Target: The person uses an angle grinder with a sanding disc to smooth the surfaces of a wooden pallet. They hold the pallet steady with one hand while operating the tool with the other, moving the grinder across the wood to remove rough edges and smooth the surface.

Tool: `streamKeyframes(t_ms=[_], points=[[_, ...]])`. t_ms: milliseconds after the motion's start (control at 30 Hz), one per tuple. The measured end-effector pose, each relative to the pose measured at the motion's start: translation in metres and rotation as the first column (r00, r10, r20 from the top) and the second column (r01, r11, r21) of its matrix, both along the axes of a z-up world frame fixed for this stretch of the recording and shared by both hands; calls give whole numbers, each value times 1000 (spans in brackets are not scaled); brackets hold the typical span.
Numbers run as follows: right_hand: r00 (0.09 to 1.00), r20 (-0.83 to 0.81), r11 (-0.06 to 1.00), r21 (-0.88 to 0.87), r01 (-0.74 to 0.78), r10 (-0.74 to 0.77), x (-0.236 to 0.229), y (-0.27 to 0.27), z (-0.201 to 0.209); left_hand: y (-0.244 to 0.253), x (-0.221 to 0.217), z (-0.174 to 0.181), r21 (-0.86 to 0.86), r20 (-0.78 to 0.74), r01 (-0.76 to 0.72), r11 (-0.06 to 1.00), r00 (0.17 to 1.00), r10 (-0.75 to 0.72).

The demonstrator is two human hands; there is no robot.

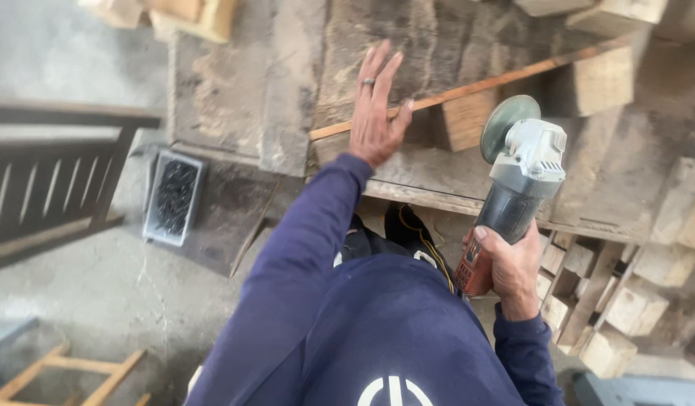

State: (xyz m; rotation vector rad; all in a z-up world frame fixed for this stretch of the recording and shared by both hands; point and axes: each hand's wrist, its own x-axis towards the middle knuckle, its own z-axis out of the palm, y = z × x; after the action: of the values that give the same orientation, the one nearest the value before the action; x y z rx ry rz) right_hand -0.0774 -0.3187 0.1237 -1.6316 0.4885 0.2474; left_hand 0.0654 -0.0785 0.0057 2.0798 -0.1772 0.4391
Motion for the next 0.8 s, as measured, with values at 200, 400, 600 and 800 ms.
streamKeyframes(t_ms=[200,400,600,800], points=[[970,23,961,-143,-236,242,35,45,-10,16,-154,75,-158,-62,333,930,936,-346],[964,13,960,85,-267,267,66,116,-13,21,-177,77,253,92,267,930,950,-298],[972,24,967,99,-236,235,65,155,-1,55,-174,91,295,161,232,927,944,-288],[976,68,971,107,-213,206,55,155,-8,55,-182,77,269,160,281,921,930,-330]])
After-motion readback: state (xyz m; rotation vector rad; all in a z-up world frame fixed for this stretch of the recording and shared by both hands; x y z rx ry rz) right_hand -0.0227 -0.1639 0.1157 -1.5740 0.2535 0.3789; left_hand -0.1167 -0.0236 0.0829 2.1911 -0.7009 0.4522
